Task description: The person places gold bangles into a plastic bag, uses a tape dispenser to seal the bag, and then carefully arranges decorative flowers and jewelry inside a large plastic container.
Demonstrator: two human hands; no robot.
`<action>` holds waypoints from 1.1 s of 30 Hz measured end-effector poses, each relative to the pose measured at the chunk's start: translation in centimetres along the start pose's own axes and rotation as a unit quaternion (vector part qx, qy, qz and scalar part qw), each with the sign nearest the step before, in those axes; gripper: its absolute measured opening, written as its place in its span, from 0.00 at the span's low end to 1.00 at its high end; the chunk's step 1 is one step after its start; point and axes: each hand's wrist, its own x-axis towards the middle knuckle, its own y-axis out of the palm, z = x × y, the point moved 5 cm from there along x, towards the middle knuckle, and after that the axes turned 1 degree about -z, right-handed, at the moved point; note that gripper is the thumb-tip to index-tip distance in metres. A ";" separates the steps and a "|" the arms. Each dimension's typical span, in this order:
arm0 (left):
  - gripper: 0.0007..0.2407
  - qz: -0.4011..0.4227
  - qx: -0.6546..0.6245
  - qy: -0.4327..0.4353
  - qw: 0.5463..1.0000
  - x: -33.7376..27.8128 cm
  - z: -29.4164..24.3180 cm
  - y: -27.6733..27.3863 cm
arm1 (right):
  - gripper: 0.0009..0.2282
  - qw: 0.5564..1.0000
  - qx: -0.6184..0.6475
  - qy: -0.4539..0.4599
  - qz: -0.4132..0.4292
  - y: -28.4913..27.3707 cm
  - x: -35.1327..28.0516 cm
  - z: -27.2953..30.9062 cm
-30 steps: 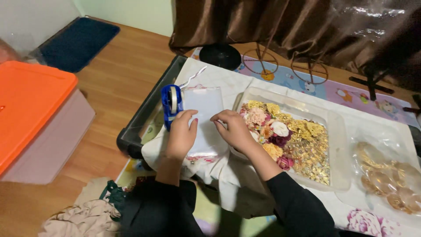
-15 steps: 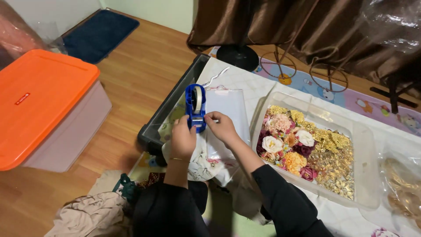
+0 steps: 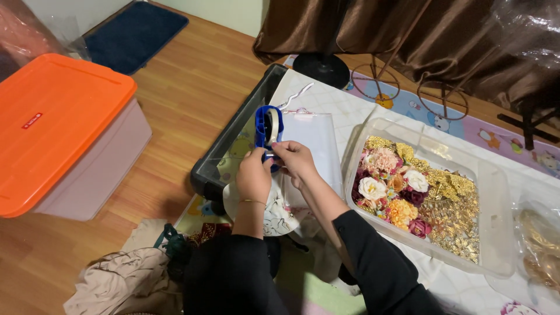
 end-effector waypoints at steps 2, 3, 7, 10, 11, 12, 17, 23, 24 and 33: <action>0.10 -0.002 -0.009 -0.001 1.000 -0.2 -0.3 -0.3 | 0.10 1.000 0.004 -0.006 -0.008 -0.1 0.1 0.0; 0.09 -0.003 -0.016 -0.003 1.000 -0.4 -0.4 -0.5 | 0.10 1.000 0.010 -0.011 -0.016 -0.2 0.2 -0.1; 0.08 -0.020 -0.034 0.008 0.999 -0.4 -0.5 -0.3 | 0.10 0.999 0.026 -0.015 -0.031 0.1 -1.8 0.5; 0.08 -0.024 -0.056 0.007 0.998 -0.9 -0.7 -0.6 | 0.10 0.997 0.059 -0.027 -0.038 0.2 -2.9 0.4; 0.08 -0.024 -0.059 0.011 0.998 -1.1 -0.8 -0.7 | 0.10 0.996 0.069 -0.026 -0.041 0.1 -3.3 0.4; 0.08 -0.023 -0.061 0.014 0.998 -1.2 -0.9 -0.8 | 0.10 0.996 0.080 -0.024 -0.044 0.0 -3.7 0.4; 0.08 -0.032 -0.060 0.021 0.997 -1.3 -0.9 -0.8 | 0.09 0.993 0.100 -0.024 -0.057 0.0 -4.7 -0.3; 0.08 -0.063 -0.051 0.036 0.996 -1.0 -0.5 -0.1 | 0.08 0.987 0.141 -0.028 -0.065 0.2 -5.3 -0.6; 0.08 -0.069 -0.050 0.039 0.996 -1.0 -0.5 -0.2 | 0.08 0.987 0.147 -0.024 -0.067 0.2 -5.9 -0.3; 0.07 -0.079 -0.051 0.055 0.994 -0.9 -0.1 0.1 | 0.07 0.985 0.143 -0.045 -0.089 0.3 -8.0 -1.2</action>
